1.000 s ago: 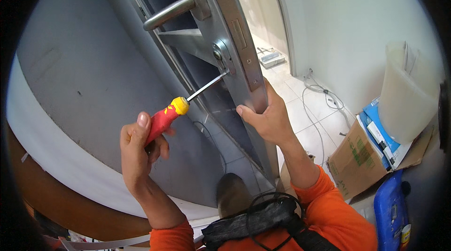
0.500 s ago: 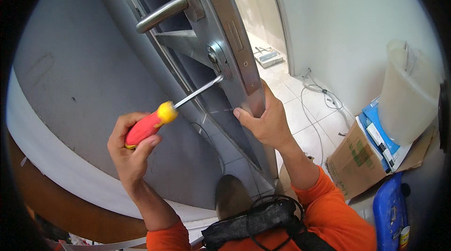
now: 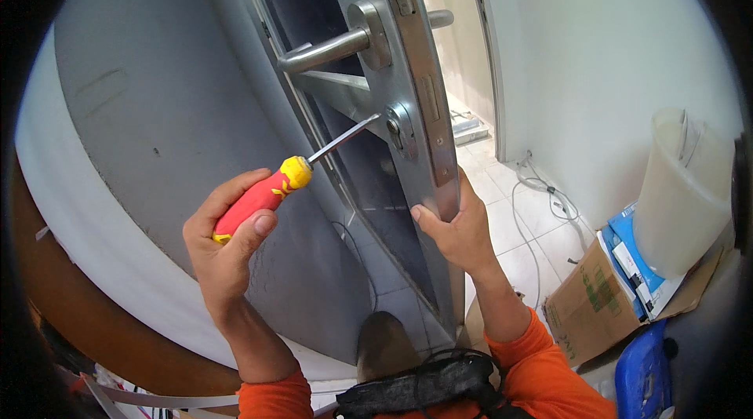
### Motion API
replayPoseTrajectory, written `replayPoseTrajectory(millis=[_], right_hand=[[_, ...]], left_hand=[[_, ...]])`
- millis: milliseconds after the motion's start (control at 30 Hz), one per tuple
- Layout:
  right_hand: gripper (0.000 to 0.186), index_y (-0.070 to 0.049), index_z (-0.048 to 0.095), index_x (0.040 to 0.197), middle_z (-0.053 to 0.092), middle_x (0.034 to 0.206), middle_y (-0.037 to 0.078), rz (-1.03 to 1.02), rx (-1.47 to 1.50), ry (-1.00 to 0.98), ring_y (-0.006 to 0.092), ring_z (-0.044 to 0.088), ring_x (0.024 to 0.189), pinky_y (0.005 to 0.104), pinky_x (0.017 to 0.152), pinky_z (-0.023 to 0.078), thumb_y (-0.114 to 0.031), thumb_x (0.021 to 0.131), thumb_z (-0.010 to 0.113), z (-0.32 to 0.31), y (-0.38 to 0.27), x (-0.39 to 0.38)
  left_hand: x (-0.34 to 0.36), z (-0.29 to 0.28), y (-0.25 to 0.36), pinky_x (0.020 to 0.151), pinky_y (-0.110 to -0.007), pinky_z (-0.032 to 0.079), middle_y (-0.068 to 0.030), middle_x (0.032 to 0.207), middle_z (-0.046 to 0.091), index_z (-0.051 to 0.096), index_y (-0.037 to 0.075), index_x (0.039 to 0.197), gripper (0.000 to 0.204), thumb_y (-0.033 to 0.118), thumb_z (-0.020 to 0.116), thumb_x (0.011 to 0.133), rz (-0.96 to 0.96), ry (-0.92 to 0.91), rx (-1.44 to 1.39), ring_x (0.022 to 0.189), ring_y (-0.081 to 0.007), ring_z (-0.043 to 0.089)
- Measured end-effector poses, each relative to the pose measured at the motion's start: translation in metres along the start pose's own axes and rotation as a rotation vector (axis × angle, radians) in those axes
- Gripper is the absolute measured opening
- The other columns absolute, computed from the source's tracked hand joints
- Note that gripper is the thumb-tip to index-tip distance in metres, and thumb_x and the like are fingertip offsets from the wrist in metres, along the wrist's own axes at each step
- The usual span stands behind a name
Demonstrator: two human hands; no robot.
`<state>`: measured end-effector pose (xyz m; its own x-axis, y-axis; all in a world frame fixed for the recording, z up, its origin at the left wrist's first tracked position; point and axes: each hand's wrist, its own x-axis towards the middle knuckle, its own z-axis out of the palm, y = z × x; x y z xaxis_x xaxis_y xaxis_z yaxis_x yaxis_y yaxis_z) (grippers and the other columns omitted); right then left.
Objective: The person removes a lock cylinder from a door using a screwdriver and installs a new one, then tests it with keys.
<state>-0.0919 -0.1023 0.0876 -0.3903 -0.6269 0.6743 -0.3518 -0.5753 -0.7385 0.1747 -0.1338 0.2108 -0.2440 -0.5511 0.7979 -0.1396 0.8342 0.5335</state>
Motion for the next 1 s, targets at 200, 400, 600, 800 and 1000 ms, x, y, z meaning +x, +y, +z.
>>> replayPoseTrajectory(millis=[200, 400, 600, 800, 1000], right_hand=[[0.068, 0.002, 0.046, 0.142, 0.068, 0.118, 0.023, -0.047, -0.048, 0.011, 0.0318, 0.068, 0.111, 0.0387, 0.096, 0.05, -0.014, 0.082, 0.072, 0.0, 0.003, 0.0], [0.068, 0.002, 0.046, 0.143, 0.066, 0.12, 0.025, -0.017, -0.041, -0.006, 0.034, 0.066, 0.115, 0.0399, 0.099, 0.049, -0.014, 0.082, 0.072, -0.001, -0.001, 0.0], [0.068, 0.002, 0.045, 0.143, 0.066, 0.121, 0.025, -0.026, -0.027, -0.014, 0.0343, 0.066, 0.116, 0.0403, 0.099, 0.049, -0.014, 0.083, 0.072, -0.002, 0.002, 0.0], [0.068, 0.002, 0.045, 0.143, 0.066, 0.12, 0.025, -0.024, -0.027, -0.01, 0.034, 0.066, 0.114, 0.04, 0.099, 0.049, -0.014, 0.083, 0.071, -0.001, 0.004, 0.0], [0.068, 0.004, 0.044, 0.143, 0.066, 0.118, 0.025, -0.022, -0.027, -0.015, 0.0333, 0.067, 0.112, 0.0397, 0.098, 0.049, -0.014, 0.083, 0.071, -0.001, 0.002, 0.0]], left_hand=[[0.003, 0.011, 0.003, 0.079, -0.027, 0.051, -0.0102, 0.099, 0.072, 0.074, 0.0, 0.11, 0.04, 0.019, 0.083, 0.076, -0.035, -0.006, 0.006, 0.087, -0.0152, 0.064], [0.001, 0.012, 0.002, 0.079, -0.027, 0.051, -0.0099, 0.097, 0.072, 0.074, -0.001, 0.11, 0.04, 0.019, 0.083, 0.076, -0.055, 0.0, -0.022, 0.086, -0.0148, 0.064], [-0.001, 0.012, 0.004, 0.079, -0.026, 0.051, -0.0093, 0.098, 0.071, 0.074, -0.001, 0.109, 0.038, 0.019, 0.082, 0.078, -0.061, 0.012, -0.055, 0.087, -0.0145, 0.064], [0.0, 0.018, -0.001, 0.06, -0.022, 0.046, -0.0071, 0.084, 0.069, 0.074, -0.002, 0.108, 0.039, 0.025, 0.08, 0.081, -0.035, 0.005, -0.067, 0.068, -0.0095, 0.058], [0.01, 0.015, -0.002, 0.034, -0.019, 0.025, 0.0028, 0.05, 0.047, 0.069, -0.008, 0.102, 0.056, 0.046, 0.057, 0.099, -0.252, -0.026, -0.278, 0.035, -0.0028, 0.032]])
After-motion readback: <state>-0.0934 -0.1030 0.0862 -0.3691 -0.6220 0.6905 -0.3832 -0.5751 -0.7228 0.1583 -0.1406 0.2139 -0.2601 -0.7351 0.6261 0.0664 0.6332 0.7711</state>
